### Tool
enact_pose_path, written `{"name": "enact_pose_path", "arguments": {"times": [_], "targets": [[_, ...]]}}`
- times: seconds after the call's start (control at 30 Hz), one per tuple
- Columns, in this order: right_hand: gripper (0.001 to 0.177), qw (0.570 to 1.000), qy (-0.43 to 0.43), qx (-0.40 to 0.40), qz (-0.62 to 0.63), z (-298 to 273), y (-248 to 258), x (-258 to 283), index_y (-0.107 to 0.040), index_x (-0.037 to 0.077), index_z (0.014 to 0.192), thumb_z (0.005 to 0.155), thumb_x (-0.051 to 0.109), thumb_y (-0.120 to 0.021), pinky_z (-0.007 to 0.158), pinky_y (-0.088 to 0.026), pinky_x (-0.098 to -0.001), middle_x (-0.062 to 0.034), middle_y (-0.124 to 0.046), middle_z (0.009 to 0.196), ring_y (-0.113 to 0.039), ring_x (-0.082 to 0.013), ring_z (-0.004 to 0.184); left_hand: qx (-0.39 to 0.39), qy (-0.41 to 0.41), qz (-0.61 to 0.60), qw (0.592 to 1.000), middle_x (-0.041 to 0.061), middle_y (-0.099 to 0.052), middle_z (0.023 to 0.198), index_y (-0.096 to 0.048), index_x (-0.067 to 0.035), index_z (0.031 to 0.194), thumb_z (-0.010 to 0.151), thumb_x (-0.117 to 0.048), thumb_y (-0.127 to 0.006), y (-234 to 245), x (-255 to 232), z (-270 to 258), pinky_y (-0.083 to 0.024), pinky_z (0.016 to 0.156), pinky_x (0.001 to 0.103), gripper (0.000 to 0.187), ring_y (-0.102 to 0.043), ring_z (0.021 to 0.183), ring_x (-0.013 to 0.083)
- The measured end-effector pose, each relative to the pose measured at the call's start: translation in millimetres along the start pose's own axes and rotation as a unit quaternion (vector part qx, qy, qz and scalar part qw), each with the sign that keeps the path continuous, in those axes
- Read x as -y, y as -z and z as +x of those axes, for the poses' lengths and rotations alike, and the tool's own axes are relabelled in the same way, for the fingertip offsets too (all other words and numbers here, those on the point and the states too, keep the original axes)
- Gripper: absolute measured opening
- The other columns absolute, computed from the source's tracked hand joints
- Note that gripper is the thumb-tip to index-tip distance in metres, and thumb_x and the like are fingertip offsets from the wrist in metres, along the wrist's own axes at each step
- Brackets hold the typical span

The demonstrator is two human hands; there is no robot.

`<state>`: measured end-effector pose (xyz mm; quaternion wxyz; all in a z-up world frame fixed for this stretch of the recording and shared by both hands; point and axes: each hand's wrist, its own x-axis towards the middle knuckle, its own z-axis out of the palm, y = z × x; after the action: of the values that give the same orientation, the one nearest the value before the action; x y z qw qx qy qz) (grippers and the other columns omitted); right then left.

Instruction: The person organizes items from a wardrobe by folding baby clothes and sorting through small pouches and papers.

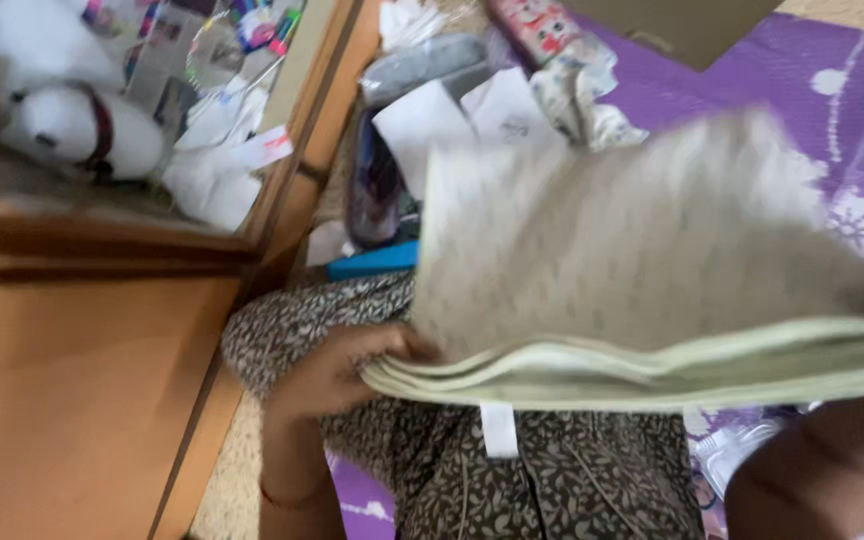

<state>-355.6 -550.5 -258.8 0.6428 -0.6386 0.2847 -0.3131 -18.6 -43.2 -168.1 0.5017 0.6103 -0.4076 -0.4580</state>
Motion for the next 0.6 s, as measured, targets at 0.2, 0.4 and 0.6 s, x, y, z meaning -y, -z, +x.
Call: {"name": "enact_pose_path", "arguments": {"times": [0.2, 0.4, 0.6], "targets": [[0.023, 0.997, -0.045, -0.039, 0.043, 13.8, -19.4, -56.9, -0.059, 0.002, 0.122, 0.101, -0.008, -0.059, 0.077, -0.055, -0.0236, -0.0053, -0.067, 0.105, -0.065, -0.013, 0.091, -0.123, 0.099, -0.162, 0.974, 0.012, -0.072, 0.119, -0.061, 0.001, 0.132, 0.093, -0.013, -0.069, -44.4, 158.3, 53.3, -0.057, 0.091, 0.035, 0.042, -0.069, 0.104, 0.0186], [0.011, 0.981, -0.116, -0.15, -0.045, 100.0, -94.7, -133.9, -0.063, 0.006, 0.114, 0.105, 0.009, -0.068, 0.065, -0.056, -0.0241, -0.0049, -0.074, 0.096, -0.069, -0.0105, 0.078, -0.346, 0.075, -0.483, 0.801, 0.014, -0.07, 0.129, -0.06, 0.002, 0.134, 0.1, -0.035, -0.06, -39.2, 215.2, 141.4, -0.054, 0.1, 0.039, 0.05, -0.069, 0.115, 0.0237], [0.02, 0.966, -0.089, -0.116, -0.213, 94.9, -87.4, -191.3, -0.06, 0.002, 0.115, 0.104, 0.007, -0.075, 0.064, -0.051, -0.0214, -0.0061, -0.069, 0.09, -0.066, -0.009, 0.078, -0.331, 0.218, -0.297, 0.869, 0.01, -0.071, 0.123, -0.061, -0.001, 0.133, 0.093, -0.027, -0.071, -74.7, 252.5, 139.5, -0.055, 0.091, 0.034, 0.049, -0.07, 0.106, 0.0186]]}}
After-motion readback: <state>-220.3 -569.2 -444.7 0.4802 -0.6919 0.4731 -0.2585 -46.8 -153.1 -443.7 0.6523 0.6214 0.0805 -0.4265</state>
